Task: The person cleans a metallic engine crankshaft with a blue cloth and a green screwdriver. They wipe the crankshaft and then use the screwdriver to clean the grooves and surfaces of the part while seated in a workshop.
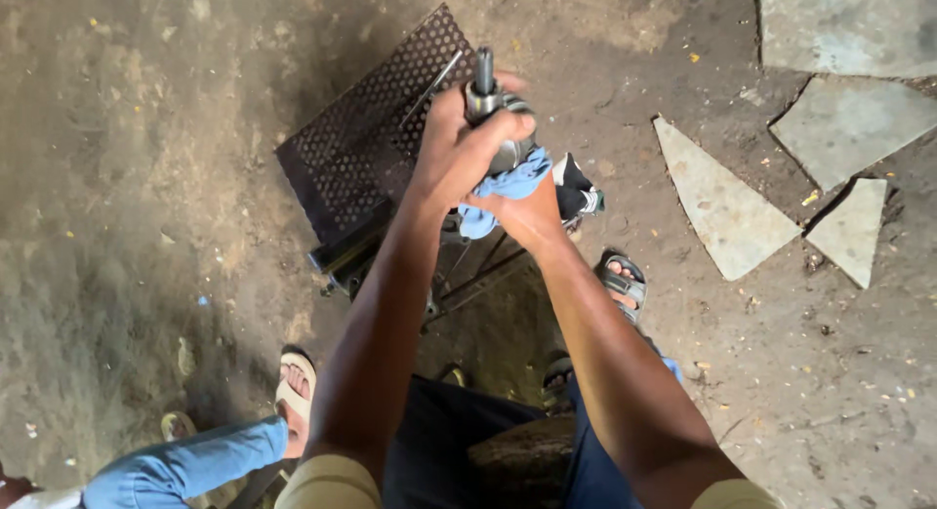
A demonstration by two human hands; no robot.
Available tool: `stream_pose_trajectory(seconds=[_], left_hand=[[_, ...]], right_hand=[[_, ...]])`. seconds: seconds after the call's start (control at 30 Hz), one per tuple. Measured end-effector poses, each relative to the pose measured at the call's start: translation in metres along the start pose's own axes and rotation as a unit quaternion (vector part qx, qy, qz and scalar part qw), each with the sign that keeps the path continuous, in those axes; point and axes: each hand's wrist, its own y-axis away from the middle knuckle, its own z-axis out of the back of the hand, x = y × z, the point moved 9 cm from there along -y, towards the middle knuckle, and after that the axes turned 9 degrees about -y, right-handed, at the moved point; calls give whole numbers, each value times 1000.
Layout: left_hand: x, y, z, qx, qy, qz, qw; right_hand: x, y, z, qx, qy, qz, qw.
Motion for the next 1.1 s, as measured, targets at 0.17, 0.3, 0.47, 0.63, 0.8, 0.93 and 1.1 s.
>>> stream_pose_trajectory(seconds=[0.17, 0.3, 0.47, 0.63, 0.8, 0.93, 1.1], left_hand=[[24, -11, -16, 75, 229, 55, 969], [7, -12, -39, 284, 467, 64, 835], [13, -15, -17, 167, 316, 76, 931], [27, -3, 3, -20, 135, 50, 989], [46, -8, 13, 34, 227, 50, 972], [38, -5, 8, 135, 396, -10, 908], [30, 5, -7, 231, 582, -87, 775]], right_hand=[[-32, 4, 14, 32, -135, -153, 978], [-34, 4, 11, 24, -228, -162, 960], [-20, 3, 4, -8, -177, -97, 979], [-4, 1, 3, 16, 18, -44, 999], [-9, 7, 0, 11, -98, -99, 990], [-11, 8, -4, 54, -204, -137, 968], [-35, 11, 1, 135, -328, -183, 917]])
